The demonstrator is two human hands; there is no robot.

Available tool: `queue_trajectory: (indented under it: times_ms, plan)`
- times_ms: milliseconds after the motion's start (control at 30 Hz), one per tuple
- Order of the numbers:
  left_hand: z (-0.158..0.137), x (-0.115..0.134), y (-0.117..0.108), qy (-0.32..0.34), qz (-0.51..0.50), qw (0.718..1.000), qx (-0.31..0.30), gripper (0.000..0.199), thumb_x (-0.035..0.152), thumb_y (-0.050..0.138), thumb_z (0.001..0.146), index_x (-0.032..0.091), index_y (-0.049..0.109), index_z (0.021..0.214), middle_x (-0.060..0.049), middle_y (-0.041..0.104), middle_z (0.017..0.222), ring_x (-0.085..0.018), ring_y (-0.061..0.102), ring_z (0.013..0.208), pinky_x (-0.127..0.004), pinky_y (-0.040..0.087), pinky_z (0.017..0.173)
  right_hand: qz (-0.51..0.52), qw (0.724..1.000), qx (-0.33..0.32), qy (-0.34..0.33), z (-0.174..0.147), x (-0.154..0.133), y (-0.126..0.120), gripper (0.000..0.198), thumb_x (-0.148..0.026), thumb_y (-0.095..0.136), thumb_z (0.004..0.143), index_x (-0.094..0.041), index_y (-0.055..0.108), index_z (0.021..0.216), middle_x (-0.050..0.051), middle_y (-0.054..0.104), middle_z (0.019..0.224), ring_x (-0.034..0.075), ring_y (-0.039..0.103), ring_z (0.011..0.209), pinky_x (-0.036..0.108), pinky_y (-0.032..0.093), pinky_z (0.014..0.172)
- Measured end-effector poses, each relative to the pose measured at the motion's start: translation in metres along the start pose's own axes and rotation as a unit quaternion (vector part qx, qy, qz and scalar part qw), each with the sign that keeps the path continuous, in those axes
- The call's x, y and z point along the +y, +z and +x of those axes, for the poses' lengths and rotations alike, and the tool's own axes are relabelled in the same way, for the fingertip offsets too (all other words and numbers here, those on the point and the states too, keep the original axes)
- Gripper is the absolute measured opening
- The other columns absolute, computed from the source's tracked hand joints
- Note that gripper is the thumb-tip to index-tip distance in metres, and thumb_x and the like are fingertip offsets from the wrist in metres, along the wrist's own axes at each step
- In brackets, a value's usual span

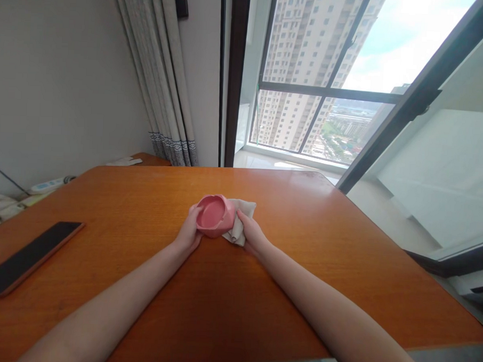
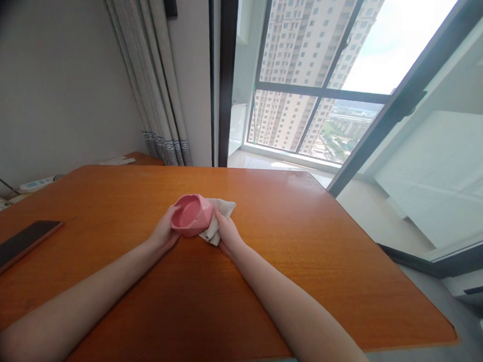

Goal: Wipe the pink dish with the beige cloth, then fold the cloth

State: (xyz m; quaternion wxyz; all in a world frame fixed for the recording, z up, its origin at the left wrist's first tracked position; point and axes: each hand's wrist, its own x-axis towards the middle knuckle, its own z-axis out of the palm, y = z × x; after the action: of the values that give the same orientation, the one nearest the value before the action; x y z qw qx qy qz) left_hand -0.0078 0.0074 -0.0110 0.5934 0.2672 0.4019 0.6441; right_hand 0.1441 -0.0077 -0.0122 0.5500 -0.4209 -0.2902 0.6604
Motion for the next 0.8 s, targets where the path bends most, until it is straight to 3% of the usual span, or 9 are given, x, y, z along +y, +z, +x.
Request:
queue_trajectory:
  times_ms: [100, 200, 300, 367, 533, 633, 700, 767, 800]
  plan:
    - [-0.001, 0.004, 0.003, -0.011, -0.065, 0.998, 0.006, 0.016, 0.027, 0.058, 0.07, 0.015, 0.059, 0.081, -0.002, 0.064, 0.075, -0.014, 0.059, 0.07, -0.025, 0.048, 0.068, -0.127, 0.99, 0.01, -0.059, 0.004, -0.008, -0.009, 0.037, -0.053, 0.05, 0.081, -0.02, 0.065, 0.088, 0.007, 0.07, 0.089, 0.024, 0.062, 0.1, 0.036, 0.047, 0.088]
    - [-0.001, 0.006, 0.004, -0.004, -0.076, 0.997, 0.01, 0.015, 0.027, 0.058, 0.07, 0.015, 0.059, 0.079, -0.002, 0.064, 0.073, -0.015, 0.06, 0.072, -0.027, 0.049, 0.07, -0.28, 0.951, 0.033, -0.13, 0.008, -0.022, -0.023, 0.033, -0.053, 0.053, 0.079, -0.022, 0.064, 0.077, 0.007, 0.068, 0.087, 0.028, 0.054, 0.112, 0.041, 0.039, 0.096]
    - [-0.004, 0.003, 0.006, -0.002, -0.048, 0.999, -0.004, 0.021, 0.029, 0.058, 0.071, 0.015, 0.06, 0.087, -0.002, 0.065, 0.08, -0.017, 0.061, 0.079, -0.029, 0.049, 0.076, -0.35, 0.9, 0.078, -0.249, 0.005, -0.033, -0.029, 0.024, -0.043, 0.064, 0.074, -0.023, 0.062, 0.087, 0.008, 0.062, 0.107, 0.029, 0.038, 0.126, 0.044, 0.028, 0.104]
    - [-0.009, 0.002, 0.009, -0.002, -0.021, 0.999, -0.032, 0.029, 0.031, 0.06, 0.071, 0.016, 0.06, 0.096, -0.004, 0.066, 0.089, -0.018, 0.061, 0.087, -0.031, 0.048, 0.08, -0.341, 0.884, 0.071, -0.313, -0.002, -0.036, -0.024, 0.029, -0.039, 0.064, 0.075, -0.024, 0.059, 0.099, 0.007, 0.056, 0.119, 0.026, 0.038, 0.125, 0.042, 0.029, 0.104]
    - [-0.028, 0.003, 0.02, -0.042, -0.007, 0.979, -0.198, 0.046, 0.036, 0.061, 0.077, 0.022, 0.052, 0.119, -0.008, 0.06, 0.115, -0.021, 0.058, 0.104, -0.035, 0.046, 0.089, -0.228, 0.939, -0.064, -0.247, -0.014, -0.03, -0.004, 0.043, -0.03, 0.064, 0.072, -0.027, 0.054, 0.114, 0.0, 0.057, 0.118, 0.019, 0.05, 0.112, 0.031, 0.035, 0.1]
    - [-0.03, 0.001, 0.019, -0.064, 0.034, 0.964, -0.257, 0.055, 0.048, 0.055, 0.08, 0.025, 0.044, 0.129, -0.01, 0.058, 0.117, -0.021, 0.057, 0.104, -0.037, 0.045, 0.089, -0.2, 0.957, -0.014, -0.208, -0.002, -0.033, -0.012, 0.031, -0.025, 0.056, 0.071, -0.025, 0.059, 0.102, -0.002, 0.062, 0.104, 0.018, 0.054, 0.103, 0.029, 0.039, 0.094]
    - [-0.027, -0.002, 0.013, -0.027, 0.133, 0.957, -0.257, 0.064, 0.049, 0.059, 0.077, 0.026, 0.039, 0.133, -0.009, 0.059, 0.11, -0.02, 0.058, 0.099, -0.037, 0.044, 0.089, -0.16, 0.97, 0.018, -0.184, 0.013, -0.042, -0.029, 0.027, -0.026, 0.05, 0.071, -0.023, 0.06, 0.096, -0.002, 0.063, 0.097, 0.017, 0.056, 0.095, 0.027, 0.043, 0.086]
    - [-0.023, -0.004, 0.006, 0.059, 0.282, 0.916, -0.281, 0.066, 0.044, 0.065, 0.072, 0.025, 0.042, 0.131, -0.008, 0.06, 0.102, -0.02, 0.058, 0.095, -0.037, 0.043, 0.089, -0.123, 0.973, 0.067, -0.186, 0.031, -0.055, -0.052, 0.03, -0.029, 0.05, 0.07, -0.022, 0.057, 0.098, -0.002, 0.062, 0.094, 0.015, 0.057, 0.088, 0.025, 0.046, 0.077]
    - [-0.022, -0.004, 0.003, 0.106, 0.358, 0.875, -0.309, 0.061, 0.042, 0.067, 0.071, 0.025, 0.048, 0.126, -0.007, 0.06, 0.1, -0.021, 0.056, 0.095, -0.037, 0.042, 0.09, -0.112, 0.968, 0.101, -0.203, 0.04, -0.062, -0.066, 0.031, -0.031, 0.049, 0.07, -0.022, 0.056, 0.099, -0.002, 0.061, 0.091, 0.015, 0.057, 0.084, 0.025, 0.047, 0.073]
